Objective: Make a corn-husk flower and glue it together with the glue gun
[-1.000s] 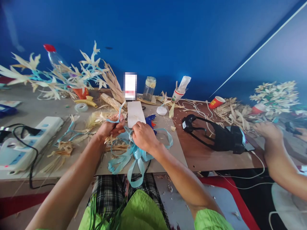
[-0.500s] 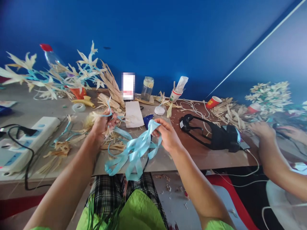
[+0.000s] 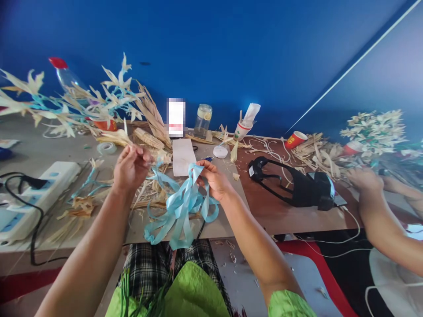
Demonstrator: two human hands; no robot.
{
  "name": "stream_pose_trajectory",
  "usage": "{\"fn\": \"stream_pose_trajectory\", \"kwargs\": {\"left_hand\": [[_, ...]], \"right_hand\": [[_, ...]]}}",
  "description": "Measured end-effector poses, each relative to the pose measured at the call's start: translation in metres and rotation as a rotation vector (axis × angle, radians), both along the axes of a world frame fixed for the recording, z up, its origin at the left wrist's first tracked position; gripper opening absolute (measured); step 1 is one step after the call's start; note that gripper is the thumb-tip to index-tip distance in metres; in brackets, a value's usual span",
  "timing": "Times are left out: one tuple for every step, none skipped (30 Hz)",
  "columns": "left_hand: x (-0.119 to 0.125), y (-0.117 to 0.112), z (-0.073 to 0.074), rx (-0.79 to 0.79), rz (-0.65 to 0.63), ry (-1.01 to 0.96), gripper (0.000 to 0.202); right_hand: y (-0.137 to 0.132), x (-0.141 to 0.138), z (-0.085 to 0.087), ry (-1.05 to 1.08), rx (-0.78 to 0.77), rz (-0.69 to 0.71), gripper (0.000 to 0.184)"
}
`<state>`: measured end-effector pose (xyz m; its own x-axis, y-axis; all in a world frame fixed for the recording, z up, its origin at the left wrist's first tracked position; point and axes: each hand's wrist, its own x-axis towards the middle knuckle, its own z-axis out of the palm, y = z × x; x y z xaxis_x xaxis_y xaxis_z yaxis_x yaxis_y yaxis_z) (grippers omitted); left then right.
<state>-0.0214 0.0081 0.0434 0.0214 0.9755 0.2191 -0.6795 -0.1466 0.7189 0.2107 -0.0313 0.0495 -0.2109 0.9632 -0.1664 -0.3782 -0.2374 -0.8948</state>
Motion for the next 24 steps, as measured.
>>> {"fn": "stream_pose_trajectory", "kwargs": {"left_hand": [[-0.002,-0.001,0.000,0.017,-0.090,-0.004,0.020],[-0.003,-0.001,0.000,0.032,-0.169,0.014,0.022],[-0.003,-0.001,-0.002,0.041,-0.244,0.058,0.022],[-0.002,0.000,-0.003,0.043,-0.295,0.098,0.023],[0.001,0.000,-0.005,0.034,-0.320,0.126,0.023],[0.004,0.000,-0.007,0.021,-0.345,0.156,0.023],[0.007,0.000,-0.008,0.012,-0.372,0.175,0.023],[0.011,-0.001,-0.009,-0.002,-0.430,0.196,0.023],[0.015,-0.002,-0.010,-0.012,-0.492,0.218,0.024],[0.018,-0.004,-0.011,-0.017,-0.549,0.241,0.025],[0.021,-0.005,-0.012,-0.017,-0.596,0.269,0.026],[0.023,-0.007,-0.012,-0.010,-0.625,0.301,0.027],[0.024,-0.008,-0.013,0.002,-0.638,0.335,0.027],[0.025,-0.009,-0.014,0.017,-0.635,0.366,0.028],[0.025,-0.009,-0.015,0.030,-0.623,0.390,0.029],[0.025,-0.009,-0.016,0.038,-0.608,0.405,0.030],[0.025,-0.009,-0.017,0.040,-0.591,0.412,0.031],[0.025,-0.008,-0.018,0.034,-0.565,0.413,0.032],[0.025,-0.007,-0.019,0.023,-0.526,0.412,0.032],[0.026,-0.006,-0.019,0.014,-0.473,0.415,0.033],[0.026,-0.005,-0.020,0.010,-0.409,0.425,0.032],[0.027,-0.004,-0.020,0.011,-0.342,0.441,0.032],[0.028,-0.003,-0.021,0.015,-0.286,0.460,0.031],[0.029,-0.002,-0.021,0.019,-0.250,0.473,0.029]], "right_hand": [[0.003,-0.001,-0.001,-0.008,0.006,-0.021,0.029],[0.007,-0.002,-0.001,-0.014,0.009,-0.039,0.030],[0.009,-0.003,-0.001,-0.022,0.009,-0.051,0.031],[0.012,-0.005,-0.001,-0.031,0.009,-0.054,0.032],[0.013,-0.006,0.000,-0.043,0.011,-0.053,0.033],[0.015,-0.008,0.001,-0.057,0.018,-0.050,0.033],[0.016,-0.011,0.002,-0.074,0.033,-0.049,0.034],[0.018,-0.013,0.003,-0.095,0.054,-0.055,0.034],[0.019,-0.016,0.004,-0.121,0.081,-0.068,0.034],[0.020,-0.019,0.005,-0.154,0.112,-0.084,0.033],[0.021,-0.021,0.006,-0.187,0.144,-0.100,0.032],[0.023,-0.024,0.006,-0.217,0.173,-0.111,0.032],[0.024,-0.026,0.006,-0.240,0.197,-0.121,0.031],[0.026,-0.027,0.007,-0.256,0.214,-0.130,0.030],[0.027,-0.029,0.007,-0.262,0.222,-0.138,0.029],[0.028,-0.030,0.008,-0.256,0.221,-0.146,0.028],[0.029,-0.030,0.009,-0.240,0.211,-0.156,0.028],[0.029,-0.030,0.010,-0.220,0.193,-0.163,0.029],[0.029,-0.030,0.011,-0.201,0.167,-0.163,0.030],[0.028,-0.030,0.012,-0.188,0.135,-0.145,0.031],[0.027,-0.029,0.012,-0.188,0.099,-0.105,0.031],[0.025,-0.029,0.012,-0.208,0.066,-0.044,0.031],[0.023,-0.029,0.011,-0.247,0.045,0.018,0.030],[0.021,-0.029,0.008,-0.298,0.039,0.074,0.027]]}}
